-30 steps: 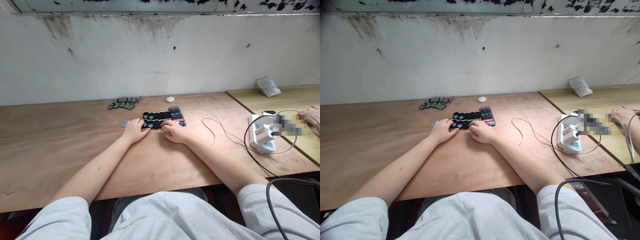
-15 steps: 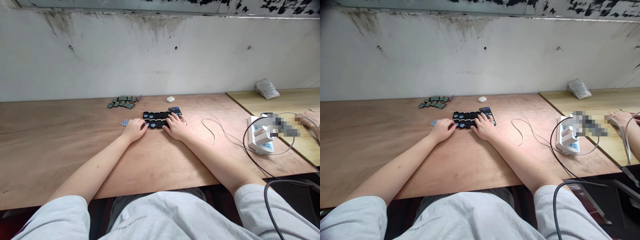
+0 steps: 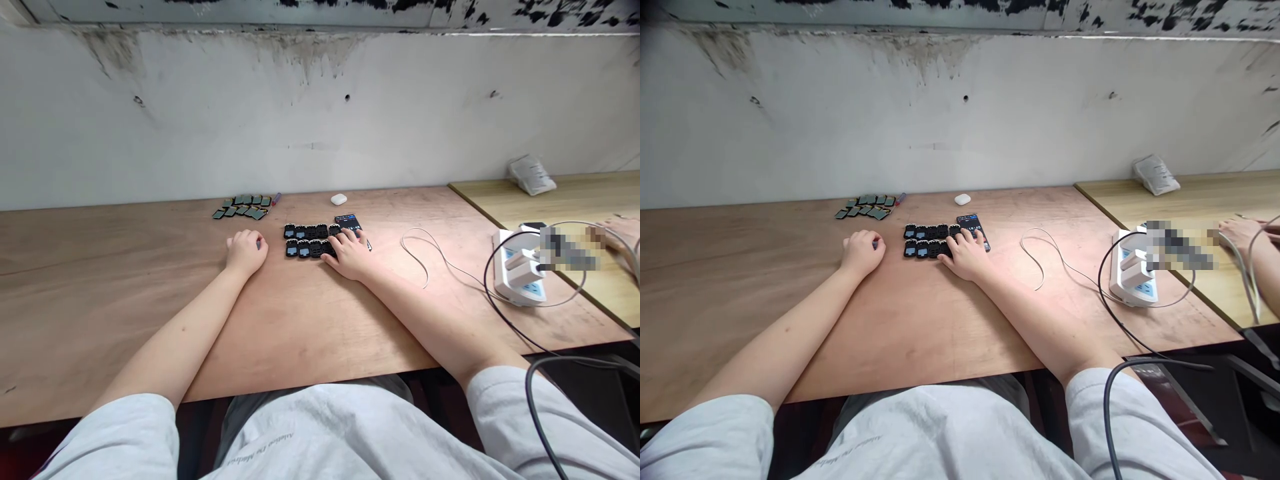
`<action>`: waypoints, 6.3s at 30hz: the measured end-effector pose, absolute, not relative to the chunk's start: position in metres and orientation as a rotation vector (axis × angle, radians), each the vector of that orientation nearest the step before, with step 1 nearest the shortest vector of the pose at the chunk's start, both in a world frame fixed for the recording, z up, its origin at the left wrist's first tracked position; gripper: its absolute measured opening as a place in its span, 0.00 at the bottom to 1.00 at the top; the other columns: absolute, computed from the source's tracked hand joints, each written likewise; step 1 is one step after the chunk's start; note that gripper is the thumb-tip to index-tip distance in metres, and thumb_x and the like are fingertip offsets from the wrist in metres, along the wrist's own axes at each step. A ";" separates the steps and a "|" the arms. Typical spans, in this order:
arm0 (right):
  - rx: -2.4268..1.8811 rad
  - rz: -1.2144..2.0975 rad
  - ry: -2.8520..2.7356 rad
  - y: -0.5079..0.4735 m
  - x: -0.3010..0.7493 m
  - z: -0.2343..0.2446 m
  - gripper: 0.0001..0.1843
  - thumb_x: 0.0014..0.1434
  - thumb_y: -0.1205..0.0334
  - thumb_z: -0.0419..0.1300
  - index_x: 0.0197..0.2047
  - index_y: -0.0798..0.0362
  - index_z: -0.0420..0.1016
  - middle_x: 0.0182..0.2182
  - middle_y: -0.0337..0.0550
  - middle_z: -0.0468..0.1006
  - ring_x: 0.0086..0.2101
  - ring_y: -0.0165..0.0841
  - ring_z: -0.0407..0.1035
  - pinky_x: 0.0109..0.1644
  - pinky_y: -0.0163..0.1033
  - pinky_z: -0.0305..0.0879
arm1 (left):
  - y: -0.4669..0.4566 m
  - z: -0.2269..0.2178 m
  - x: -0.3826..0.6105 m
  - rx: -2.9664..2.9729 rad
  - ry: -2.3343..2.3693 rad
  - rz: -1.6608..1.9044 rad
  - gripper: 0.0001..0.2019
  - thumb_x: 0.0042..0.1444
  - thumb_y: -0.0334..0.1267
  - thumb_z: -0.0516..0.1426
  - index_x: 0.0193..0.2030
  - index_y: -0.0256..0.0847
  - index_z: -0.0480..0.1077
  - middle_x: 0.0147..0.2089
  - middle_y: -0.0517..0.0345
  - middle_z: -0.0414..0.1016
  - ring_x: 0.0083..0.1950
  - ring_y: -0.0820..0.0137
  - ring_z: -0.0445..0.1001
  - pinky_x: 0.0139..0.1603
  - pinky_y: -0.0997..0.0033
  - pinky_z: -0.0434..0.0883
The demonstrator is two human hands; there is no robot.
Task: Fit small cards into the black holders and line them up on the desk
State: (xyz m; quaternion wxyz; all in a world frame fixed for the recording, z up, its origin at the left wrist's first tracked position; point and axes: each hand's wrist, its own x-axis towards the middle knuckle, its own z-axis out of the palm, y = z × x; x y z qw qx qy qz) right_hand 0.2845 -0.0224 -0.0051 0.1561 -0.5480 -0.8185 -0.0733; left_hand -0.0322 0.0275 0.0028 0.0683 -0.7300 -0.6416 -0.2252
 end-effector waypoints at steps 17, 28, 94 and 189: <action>-1.518 -0.352 -2.238 -0.033 0.285 0.002 0.25 0.79 0.50 0.45 0.41 0.52 0.79 0.39 0.49 0.85 0.45 0.45 0.70 0.67 0.55 0.45 | 0.039 -0.001 -0.054 -2.142 -2.089 -0.697 0.14 0.58 0.29 0.54 0.45 0.42 0.79 0.53 0.43 0.79 0.60 0.47 0.71 0.59 0.46 0.66; -1.462 -0.367 -2.233 -0.037 0.287 0.008 0.28 0.79 0.52 0.47 0.32 0.50 0.79 0.33 0.45 0.86 0.39 0.40 0.71 0.67 0.51 0.46 | 0.037 -0.004 -0.049 -2.159 -2.080 -0.626 0.15 0.63 0.41 0.54 0.46 0.44 0.82 0.56 0.42 0.73 0.61 0.46 0.68 0.61 0.45 0.65; -1.049 -0.059 -2.530 -0.036 0.292 0.003 0.17 0.75 0.48 0.53 0.47 0.50 0.77 0.49 0.50 0.81 0.52 0.45 0.66 0.58 0.50 0.53 | -0.025 0.007 0.035 -3.220 -1.384 -1.200 0.07 0.62 0.42 0.61 0.37 0.43 0.77 0.37 0.57 0.77 0.33 0.71 0.72 0.35 0.68 0.71; -0.865 -0.086 -2.473 -0.037 0.284 -0.005 0.15 0.72 0.50 0.60 0.55 0.50 0.76 0.53 0.52 0.81 0.53 0.47 0.69 0.60 0.53 0.56 | -0.018 -0.007 0.026 -2.929 -0.676 -0.868 0.10 0.70 0.40 0.58 0.52 0.50 0.81 0.55 0.49 0.81 0.51 0.60 0.76 0.52 0.55 0.73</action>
